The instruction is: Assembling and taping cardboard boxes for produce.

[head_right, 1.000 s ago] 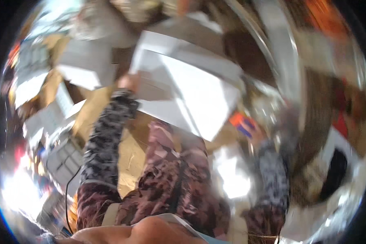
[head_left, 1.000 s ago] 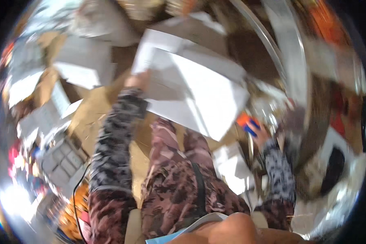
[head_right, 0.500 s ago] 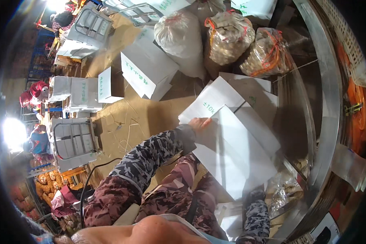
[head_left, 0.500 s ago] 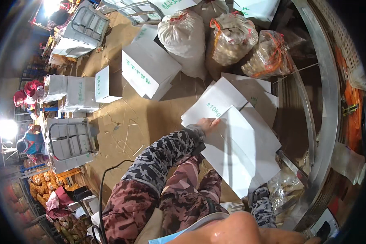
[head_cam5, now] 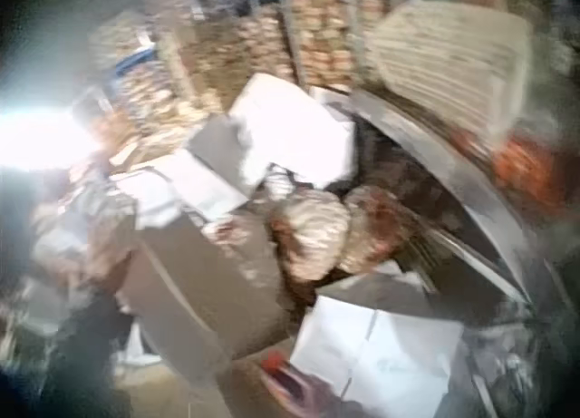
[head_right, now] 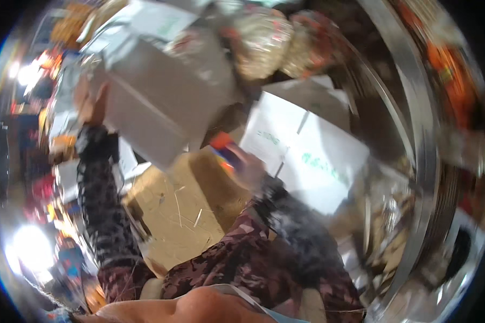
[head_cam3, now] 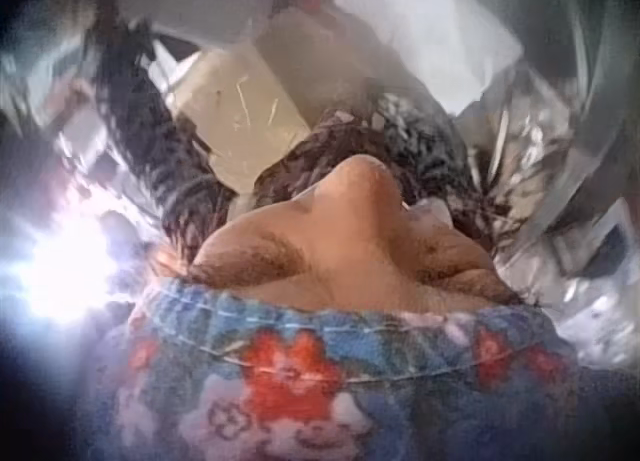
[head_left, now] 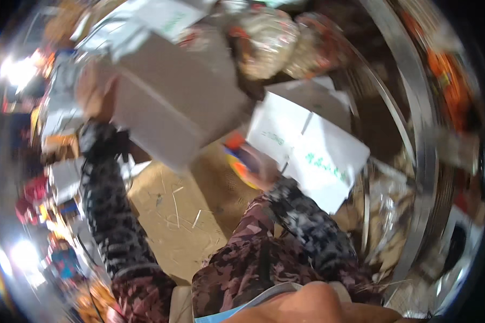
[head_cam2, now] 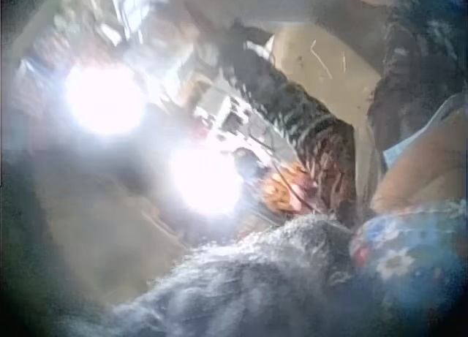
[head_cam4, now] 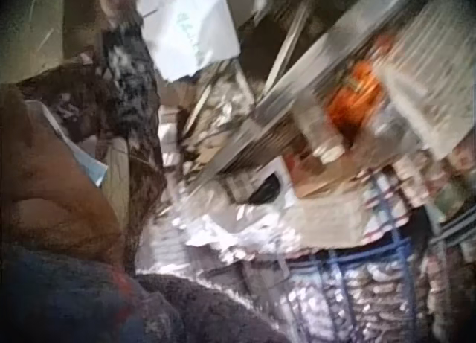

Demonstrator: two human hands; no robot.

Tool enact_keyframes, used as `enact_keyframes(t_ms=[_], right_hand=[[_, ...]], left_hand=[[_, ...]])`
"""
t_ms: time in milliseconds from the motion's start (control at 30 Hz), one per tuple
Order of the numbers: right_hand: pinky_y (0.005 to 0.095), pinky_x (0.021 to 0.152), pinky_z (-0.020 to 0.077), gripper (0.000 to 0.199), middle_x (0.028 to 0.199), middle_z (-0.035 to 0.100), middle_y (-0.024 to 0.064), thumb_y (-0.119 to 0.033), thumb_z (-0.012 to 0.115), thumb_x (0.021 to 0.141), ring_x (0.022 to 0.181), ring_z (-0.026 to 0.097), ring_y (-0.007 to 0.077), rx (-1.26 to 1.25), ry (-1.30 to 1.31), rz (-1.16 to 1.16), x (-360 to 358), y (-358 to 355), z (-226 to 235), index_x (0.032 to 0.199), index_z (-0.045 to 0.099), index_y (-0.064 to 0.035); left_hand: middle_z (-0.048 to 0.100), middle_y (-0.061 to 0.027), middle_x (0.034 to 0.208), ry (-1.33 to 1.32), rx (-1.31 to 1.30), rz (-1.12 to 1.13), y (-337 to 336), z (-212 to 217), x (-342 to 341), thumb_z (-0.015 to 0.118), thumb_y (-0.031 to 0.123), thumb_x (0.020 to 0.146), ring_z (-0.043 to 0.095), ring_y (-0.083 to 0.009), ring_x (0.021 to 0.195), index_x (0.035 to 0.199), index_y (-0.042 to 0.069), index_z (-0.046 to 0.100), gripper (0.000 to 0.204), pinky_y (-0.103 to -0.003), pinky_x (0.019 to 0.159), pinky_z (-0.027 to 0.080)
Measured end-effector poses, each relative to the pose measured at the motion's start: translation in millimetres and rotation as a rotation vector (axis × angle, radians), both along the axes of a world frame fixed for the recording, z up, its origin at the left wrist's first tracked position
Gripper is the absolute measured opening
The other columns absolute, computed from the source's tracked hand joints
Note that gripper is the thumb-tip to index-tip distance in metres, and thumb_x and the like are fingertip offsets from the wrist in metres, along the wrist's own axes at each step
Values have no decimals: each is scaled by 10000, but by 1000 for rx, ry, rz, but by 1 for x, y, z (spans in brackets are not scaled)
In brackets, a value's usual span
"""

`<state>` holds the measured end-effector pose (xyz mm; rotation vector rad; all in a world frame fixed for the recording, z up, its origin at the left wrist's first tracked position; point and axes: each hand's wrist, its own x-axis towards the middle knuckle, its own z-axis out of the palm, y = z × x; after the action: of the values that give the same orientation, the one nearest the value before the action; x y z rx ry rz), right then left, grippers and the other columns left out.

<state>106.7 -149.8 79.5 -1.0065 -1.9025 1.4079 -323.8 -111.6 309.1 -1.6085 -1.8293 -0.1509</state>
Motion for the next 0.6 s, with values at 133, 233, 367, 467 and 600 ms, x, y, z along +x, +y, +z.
enact_keyframes(t_ms=[133,233,367,467,600], right_hand=[[432,855,536,645,1166,655,203,-228,721,754,1021,662,363,-141,64,-42,-4,-7,-8,1362,512,-170],[401,931,520,654,1182,654,197,-215,721,773,1048,662,349,-310,-118,-60,78,-34,-32,1383,491,-157],[376,890,532,634,1175,660,172,-184,707,796,1039,672,315,-398,-227,-495,188,-91,-76,1392,499,-129],[392,1009,449,702,1290,585,212,-121,709,794,1196,585,311,-214,-395,-577,271,-110,-80,1433,433,-31],[404,898,514,687,1171,629,230,-86,733,738,1036,652,360,39,-477,-700,330,-113,-53,1375,488,-7]], left_hand=[[403,-210,1483,-128,-178,-43,-11,-120,93,669,293,869,350,-393,1385,1398,50,470,615,-507,1113,330],[326,-236,1509,-560,-263,-267,-49,-274,173,761,207,731,305,-443,1402,1455,33,363,844,-509,1146,299],[292,-262,1521,-801,-495,-61,-119,-460,237,748,330,780,297,-388,1421,1508,9,227,950,-487,1152,299],[301,-296,1509,-997,-916,526,-150,-545,290,707,566,798,314,-429,1398,1510,-56,179,1083,-459,1142,318],[440,-298,1412,-1048,-1052,650,-136,-588,329,778,536,739,488,-401,1253,1362,-60,470,915,-471,1029,435]])
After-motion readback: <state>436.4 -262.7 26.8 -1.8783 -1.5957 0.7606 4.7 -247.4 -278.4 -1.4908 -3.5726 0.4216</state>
